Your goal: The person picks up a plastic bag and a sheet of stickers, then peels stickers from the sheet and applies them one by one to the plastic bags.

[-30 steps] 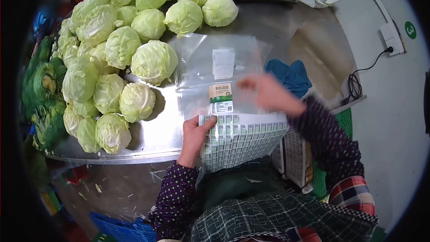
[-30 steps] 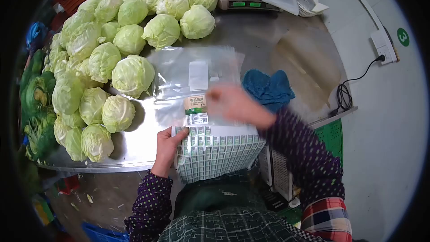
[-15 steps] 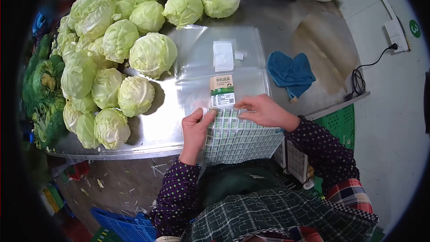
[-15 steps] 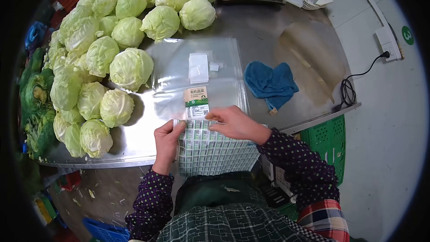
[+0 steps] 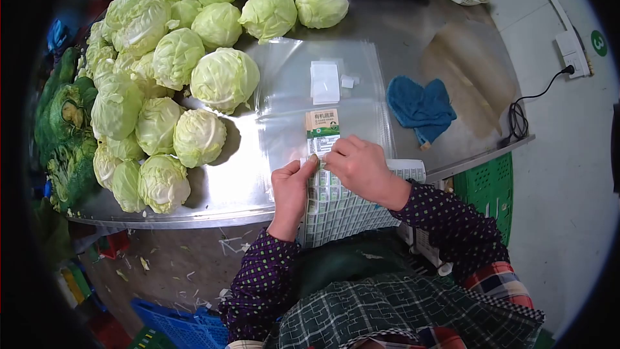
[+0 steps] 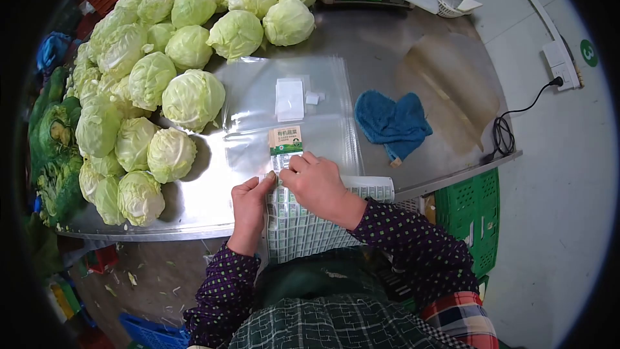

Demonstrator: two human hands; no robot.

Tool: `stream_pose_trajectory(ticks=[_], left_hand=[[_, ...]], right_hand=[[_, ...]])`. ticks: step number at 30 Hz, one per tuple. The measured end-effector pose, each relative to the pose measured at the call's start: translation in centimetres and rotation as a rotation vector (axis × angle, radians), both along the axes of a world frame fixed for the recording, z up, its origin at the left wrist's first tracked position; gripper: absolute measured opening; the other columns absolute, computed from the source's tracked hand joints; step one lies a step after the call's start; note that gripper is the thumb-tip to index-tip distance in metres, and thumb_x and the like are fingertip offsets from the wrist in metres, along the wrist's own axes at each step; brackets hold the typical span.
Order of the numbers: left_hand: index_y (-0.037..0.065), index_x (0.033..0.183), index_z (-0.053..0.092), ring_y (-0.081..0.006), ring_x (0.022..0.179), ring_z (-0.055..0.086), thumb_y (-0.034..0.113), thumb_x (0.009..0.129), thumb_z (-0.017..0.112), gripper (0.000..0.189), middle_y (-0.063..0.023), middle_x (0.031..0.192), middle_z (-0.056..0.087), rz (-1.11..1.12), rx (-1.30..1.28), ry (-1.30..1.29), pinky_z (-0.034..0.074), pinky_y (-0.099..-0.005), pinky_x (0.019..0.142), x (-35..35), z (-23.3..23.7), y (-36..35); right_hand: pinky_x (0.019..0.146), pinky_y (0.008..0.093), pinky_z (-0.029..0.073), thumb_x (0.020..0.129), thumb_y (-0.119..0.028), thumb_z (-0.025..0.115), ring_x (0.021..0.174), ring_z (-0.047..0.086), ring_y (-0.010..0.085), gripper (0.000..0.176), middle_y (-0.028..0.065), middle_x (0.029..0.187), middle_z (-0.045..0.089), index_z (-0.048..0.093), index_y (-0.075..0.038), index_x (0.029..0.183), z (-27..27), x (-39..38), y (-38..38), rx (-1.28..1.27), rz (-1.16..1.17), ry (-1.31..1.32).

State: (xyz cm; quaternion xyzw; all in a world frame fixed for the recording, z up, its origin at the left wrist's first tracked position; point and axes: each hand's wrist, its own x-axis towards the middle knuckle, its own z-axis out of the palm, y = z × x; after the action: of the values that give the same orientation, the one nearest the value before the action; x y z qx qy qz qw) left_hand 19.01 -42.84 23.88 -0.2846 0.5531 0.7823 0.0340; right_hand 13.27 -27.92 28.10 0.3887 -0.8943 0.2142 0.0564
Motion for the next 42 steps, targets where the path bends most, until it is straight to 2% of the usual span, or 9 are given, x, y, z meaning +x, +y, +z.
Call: stream_pose_trajectory(ticks=[16,18,22,25,29,31,34,38,42], left_hand=[[-0.008,0.083,0.067,-0.0096,0.062,0.058,0.008,0.086,0.064,0.017,-0.0075,0.075,0.065,0.13,0.285,-0.066,0.044,-0.0229,0.056,-0.5,0.7,-0.5],[-0.006,0.082,0.068,-0.0076,0.059,0.056,0.01,0.086,0.064,0.017,-0.0049,0.071,0.064,0.023,0.209,-0.07,0.042,-0.0217,0.054,-0.4,0.6,-1.7],[-0.003,0.081,0.069,-0.0054,0.06,0.054,0.011,0.085,0.065,0.016,-0.0007,0.069,0.063,-0.364,0.11,-0.04,0.042,-0.0206,0.056,-0.4,1.4,-3.2],[-0.004,0.082,0.07,-0.0057,0.073,0.056,0.01,0.084,0.066,0.015,0.0001,0.077,0.066,-0.554,-0.065,0.014,0.042,-0.028,0.09,-0.3,-0.7,-2.7],[-0.002,0.084,0.071,-0.0081,0.083,0.057,0.01,0.084,0.065,0.014,-0.0015,0.081,0.067,-0.626,-0.16,0.101,0.036,-0.029,0.099,0.3,-1.2,-2.7],[-0.002,0.084,0.071,-0.0091,0.086,0.057,0.011,0.084,0.065,0.014,-0.0026,0.082,0.068,-0.665,-0.234,0.129,0.038,-0.0295,0.099,0.3,-0.6,-2.6],[-0.002,0.08,0.066,-0.0102,0.071,0.054,0.01,0.083,0.067,0.013,-0.0061,0.067,0.062,-0.729,-0.118,0.24,0.044,-0.0261,0.075,2.1,2.0,-1.9],[-0.005,0.069,0.058,-0.017,0.084,0.063,0.011,0.082,0.068,0.022,-0.0108,0.065,0.06,-0.724,-0.256,0.275,0.037,-0.0378,0.103,0.9,1.8,-2.1],[-0.005,0.063,0.057,-0.0204,0.093,0.065,0.014,0.083,0.066,0.029,-0.0103,0.062,0.061,-0.671,-0.396,0.215,0.029,-0.0435,0.111,0.5,-1.5,-2.0]], right_hand=[[0.06,0.0302,0.045,0.069,-0.008,0.064,0.07,0.057,0.019,0.016,0.0036,0.078,0.057,0.064,-0.005,0.084,0.5,1.3,0.9,-0.132,0.081,0.147],[0.058,0.0294,0.047,0.076,-0.009,0.067,0.062,0.058,0.0213,0.011,0.0066,0.074,0.06,0.064,-0.001,0.082,1.5,0.3,1.5,-0.573,-0.335,-0.675],[0.057,0.0252,0.046,0.081,-0.012,0.068,0.063,0.06,0.0136,0.015,0.0088,0.069,0.063,0.064,0.002,0.079,-4.4,-4.7,4.0,-0.657,-0.62,-0.827],[0.059,0.0309,0.049,0.075,-0.024,0.076,0.063,0.063,0.0201,0.03,0.0113,0.068,0.063,0.063,0.002,0.083,-6.3,-5.2,3.4,-0.284,-0.575,-0.554],[0.065,0.0408,0.05,0.065,-0.05,0.077,0.072,0.065,0.0348,0.064,0.0181,0.072,0.064,0.055,-0.005,0.105,-4.6,-5.1,5.8,0.227,-0.497,-0.403],[0.063,0.042,0.05,0.068,-0.048,0.075,0.069,0.065,0.0346,0.063,0.0175,0.069,0.063,0.051,-0.011,0.113,-4.2,-1.7,3.8,0.35,-0.079,-0.438],[0.06,0.042,0.049,0.078,-0.04,0.069,0.063,0.064,0.0332,0.038,0.0145,0.068,0.063,0.062,-0.012,0.101,-5.2,-3.0,3.6,0.095,-0.09,-0.527],[0.063,0.0355,0.049,0.085,-0.025,0.063,0.07,0.066,0.0267,0.02,0.0147,0.081,0.067,0.068,-0.007,0.091,-4.4,-4.1,4.0,-0.026,-0.101,-0.75],[0.059,0.027,0.045,0.09,-0.014,0.056,0.061,0.053,0.0102,0.016,0.0053,0.075,0.062,0.065,-0.001,0.09,3.4,-12.6,4.6,-0.857,-0.334,-0.376]])
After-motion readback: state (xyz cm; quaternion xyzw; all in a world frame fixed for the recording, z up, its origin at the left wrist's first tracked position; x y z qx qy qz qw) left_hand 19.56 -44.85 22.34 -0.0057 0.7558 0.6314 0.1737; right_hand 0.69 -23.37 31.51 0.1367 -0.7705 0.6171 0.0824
